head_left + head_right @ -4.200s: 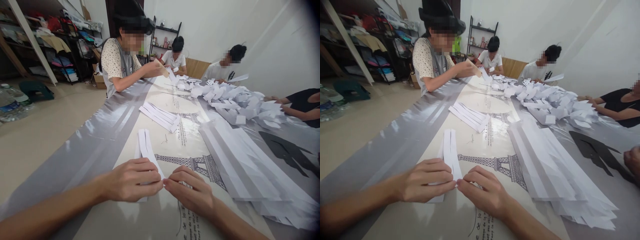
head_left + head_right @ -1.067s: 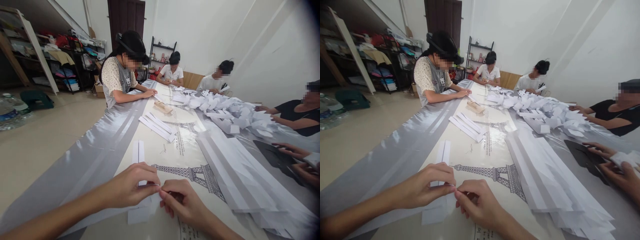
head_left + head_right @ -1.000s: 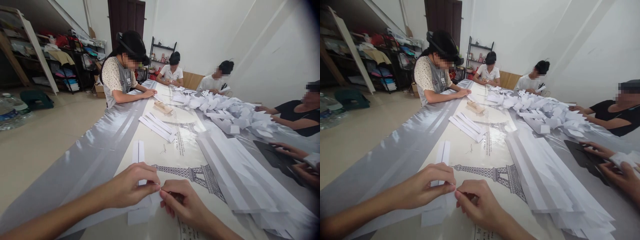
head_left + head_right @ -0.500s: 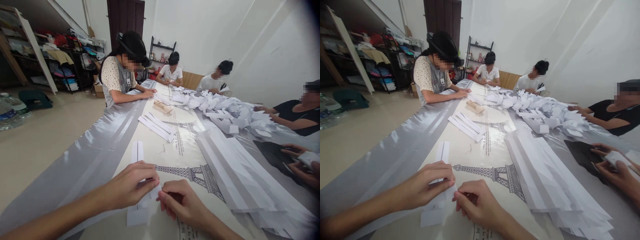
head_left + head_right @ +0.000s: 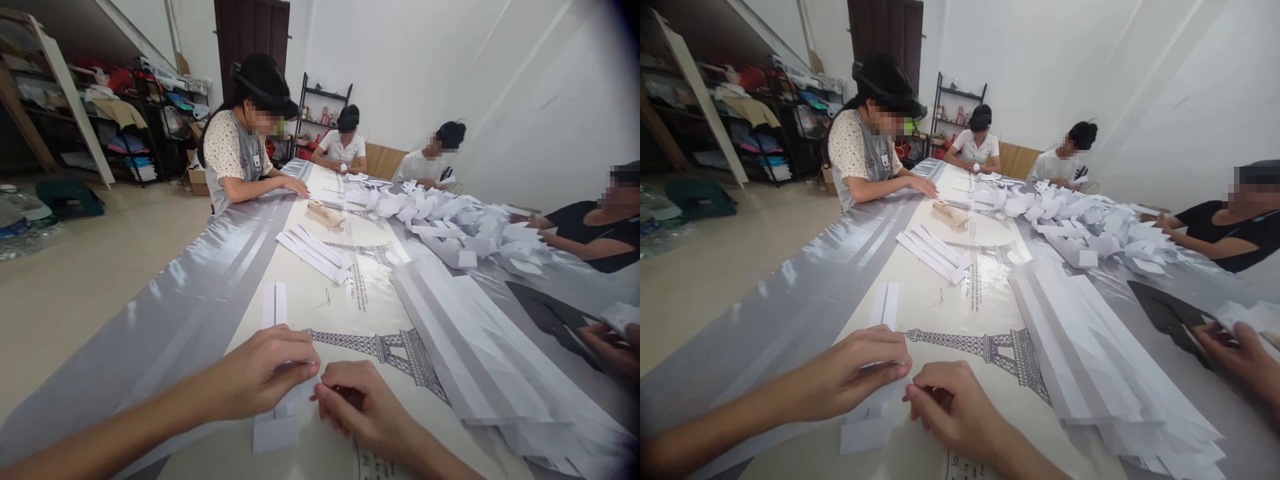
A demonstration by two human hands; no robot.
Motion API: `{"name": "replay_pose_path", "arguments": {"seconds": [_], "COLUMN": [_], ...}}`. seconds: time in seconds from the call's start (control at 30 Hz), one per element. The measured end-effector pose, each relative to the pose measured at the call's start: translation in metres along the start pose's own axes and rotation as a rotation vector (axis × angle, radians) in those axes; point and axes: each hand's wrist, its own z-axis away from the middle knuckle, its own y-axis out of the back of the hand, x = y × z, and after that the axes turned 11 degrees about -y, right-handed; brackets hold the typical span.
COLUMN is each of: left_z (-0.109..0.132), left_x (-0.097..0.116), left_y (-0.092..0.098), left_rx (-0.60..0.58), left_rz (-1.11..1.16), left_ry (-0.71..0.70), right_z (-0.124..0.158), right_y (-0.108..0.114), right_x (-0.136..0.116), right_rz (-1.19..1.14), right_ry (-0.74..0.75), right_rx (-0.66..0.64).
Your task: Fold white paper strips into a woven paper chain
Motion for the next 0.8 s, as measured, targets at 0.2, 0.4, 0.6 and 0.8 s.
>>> {"name": "replay_pose_path", "arguments": {"seconds": [0.2, 0.4, 0.6, 0.8], "left_z": [0.0003, 0.0021, 0.0007, 0.0011], "left_x": [-0.0026, -0.0048, -0.0014, -0.0050], "left_y": [-0.0024, -0.0024, -0.0015, -0.0037], "left_rx": [0.027, -0.001, -0.050, -0.019], "left_rz": [-0.034, -0.036, -0.143, -0.163], "left_ry": [0.012, -0.050, -0.100, -0.036], "right_z": [0.0007, 0.0034, 0.0024, 0.0016], "right_y": [-0.0018, -0.0035, -0.0022, -0.0003], "right_x": [0.0029, 0.0043, 0.0037, 0.0028], "right_rz": [0.025, 0.081, 0.070, 0.048], "right_ry": [0.009, 0.055, 0.059, 0.047], "right_rx": [0.005, 0.001, 0.013, 0.028]}}
